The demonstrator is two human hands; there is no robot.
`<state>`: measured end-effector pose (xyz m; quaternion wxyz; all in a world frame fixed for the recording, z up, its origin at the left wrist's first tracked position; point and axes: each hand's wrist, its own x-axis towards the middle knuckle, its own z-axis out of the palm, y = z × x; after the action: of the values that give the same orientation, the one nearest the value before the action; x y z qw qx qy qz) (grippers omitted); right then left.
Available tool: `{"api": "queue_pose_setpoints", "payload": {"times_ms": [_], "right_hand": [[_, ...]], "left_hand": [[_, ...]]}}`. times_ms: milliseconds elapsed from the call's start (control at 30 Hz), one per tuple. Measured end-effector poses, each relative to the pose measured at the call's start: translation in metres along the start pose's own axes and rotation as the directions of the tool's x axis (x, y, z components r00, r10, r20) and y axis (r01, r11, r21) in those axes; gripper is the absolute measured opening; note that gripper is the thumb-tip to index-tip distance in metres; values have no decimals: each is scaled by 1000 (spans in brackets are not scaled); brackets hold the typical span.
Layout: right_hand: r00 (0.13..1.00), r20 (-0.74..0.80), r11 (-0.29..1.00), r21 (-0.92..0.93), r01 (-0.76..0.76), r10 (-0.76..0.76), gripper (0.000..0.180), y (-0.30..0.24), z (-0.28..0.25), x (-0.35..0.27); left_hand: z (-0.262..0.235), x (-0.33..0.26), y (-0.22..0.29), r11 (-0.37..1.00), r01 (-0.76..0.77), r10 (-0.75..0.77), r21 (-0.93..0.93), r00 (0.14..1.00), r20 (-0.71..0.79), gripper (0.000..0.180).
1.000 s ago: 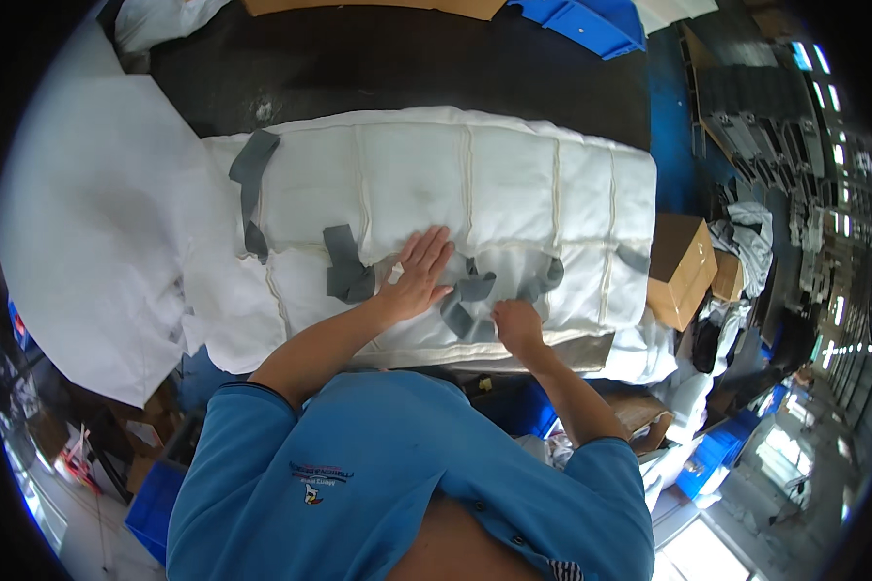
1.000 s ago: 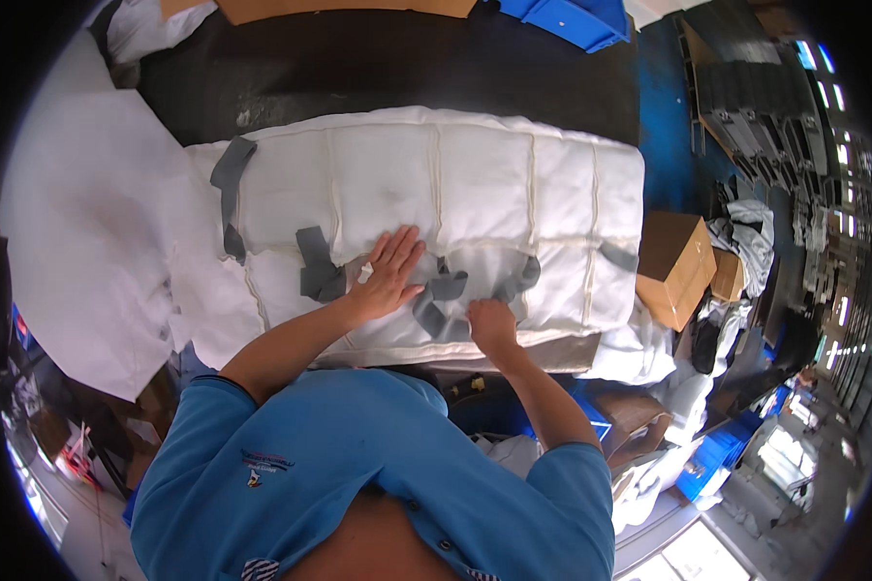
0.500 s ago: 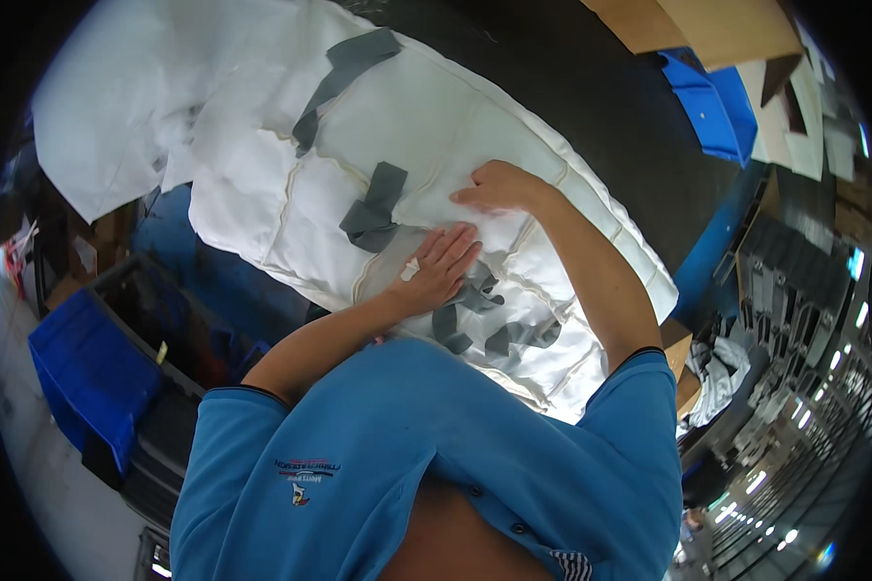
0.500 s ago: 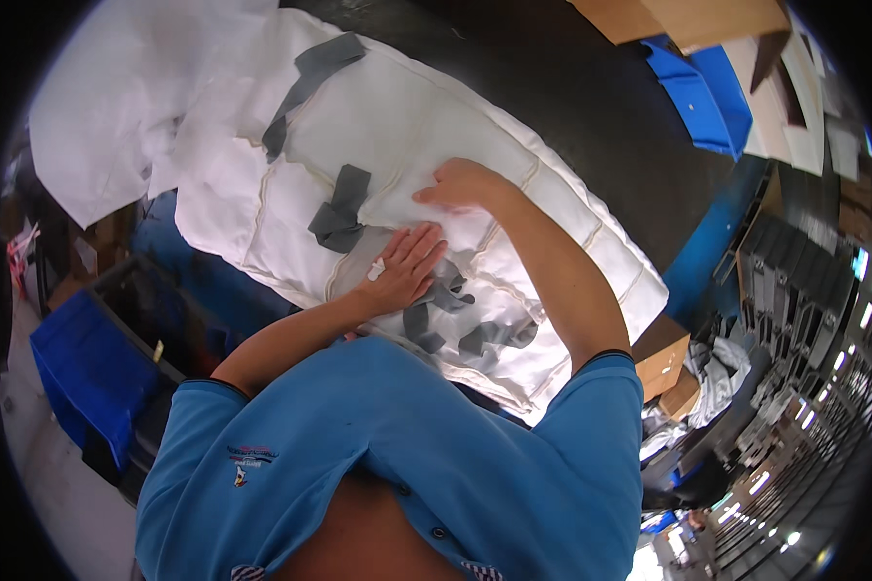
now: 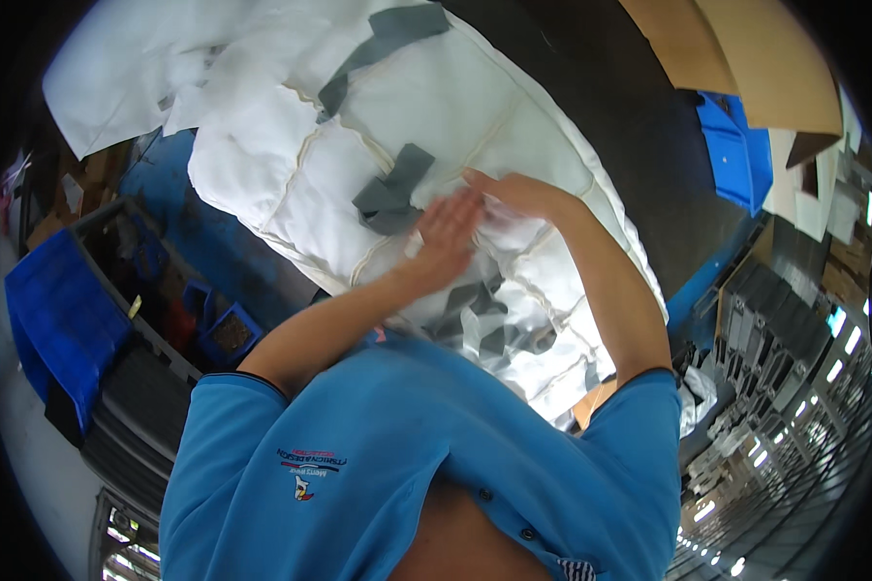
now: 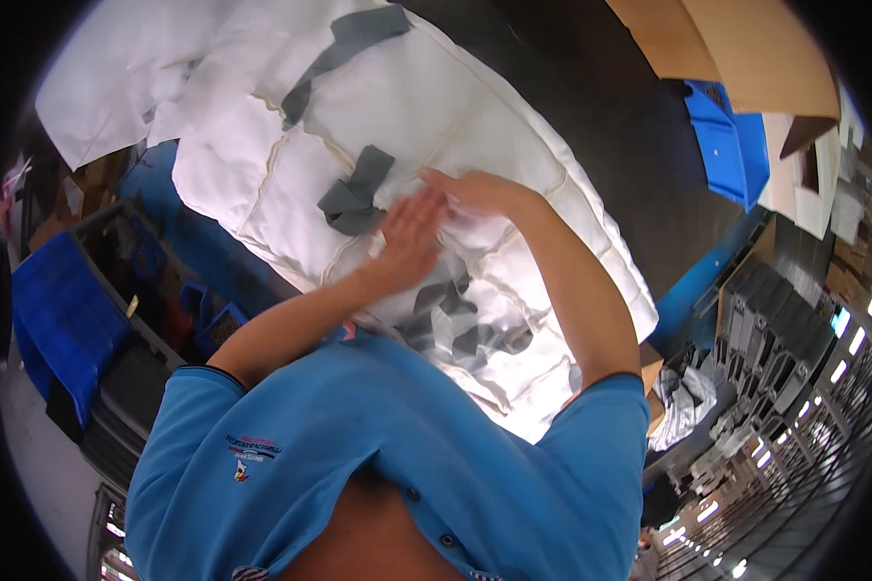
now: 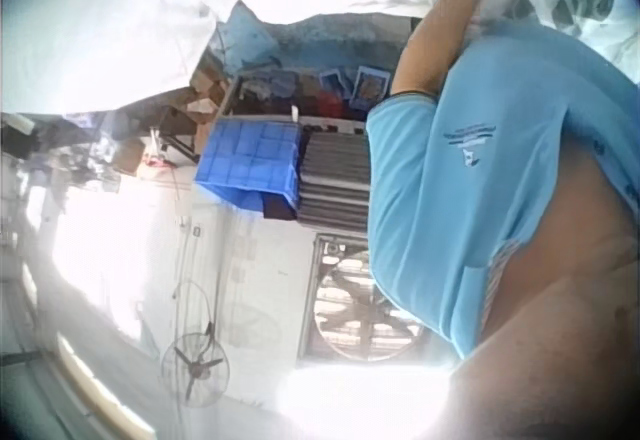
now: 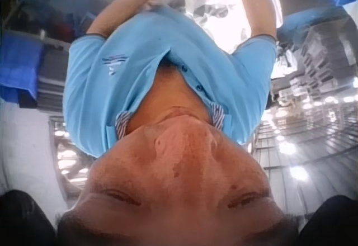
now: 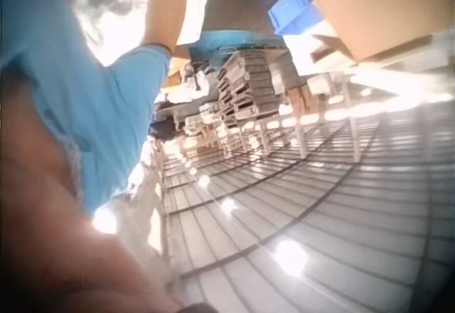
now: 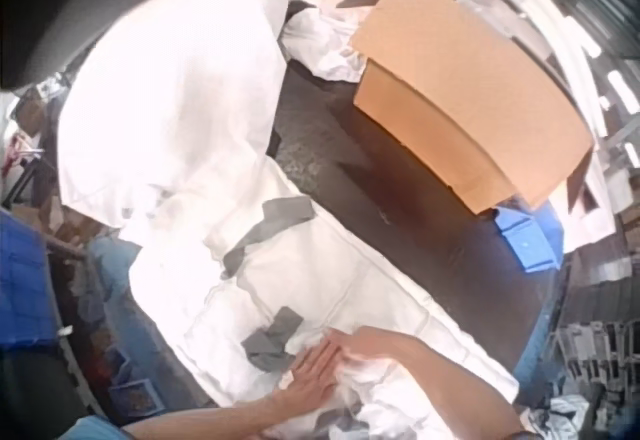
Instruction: Stuffing fibrous padding material into the pockets of a quilted fabric cushion cover.
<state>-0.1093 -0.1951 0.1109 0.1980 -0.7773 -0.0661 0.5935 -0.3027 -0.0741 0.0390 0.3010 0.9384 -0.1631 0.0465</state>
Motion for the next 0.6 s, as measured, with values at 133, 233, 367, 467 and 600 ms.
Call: {"api": "queue_pose_setpoints", "payload": {"times_ms": [133,233,367,467,600], "right_hand": [[979,152,963,-252,-92,133,122,-22,11,-10],[974,183,856,-517,-23,137,113,-18,9,-6],[980,142,851,-523,-46,140,116,-44,0,-11],[965,162,799,-597,-73,209,112,-59,-3,-22],[894,374,934,-339,-114,245,95,-13,3,15]], "left_hand": [[-22,0,-13,992,123,-127,32,966,226,82],[-20,4,-11,991,111,-122,69,975,186,85],[-15,-2,-16,992,122,-127,39,971,201,86],[-21,-2,-13,992,60,-77,109,984,158,88],[-22,4,-13,995,89,-95,45,982,164,89]]}}
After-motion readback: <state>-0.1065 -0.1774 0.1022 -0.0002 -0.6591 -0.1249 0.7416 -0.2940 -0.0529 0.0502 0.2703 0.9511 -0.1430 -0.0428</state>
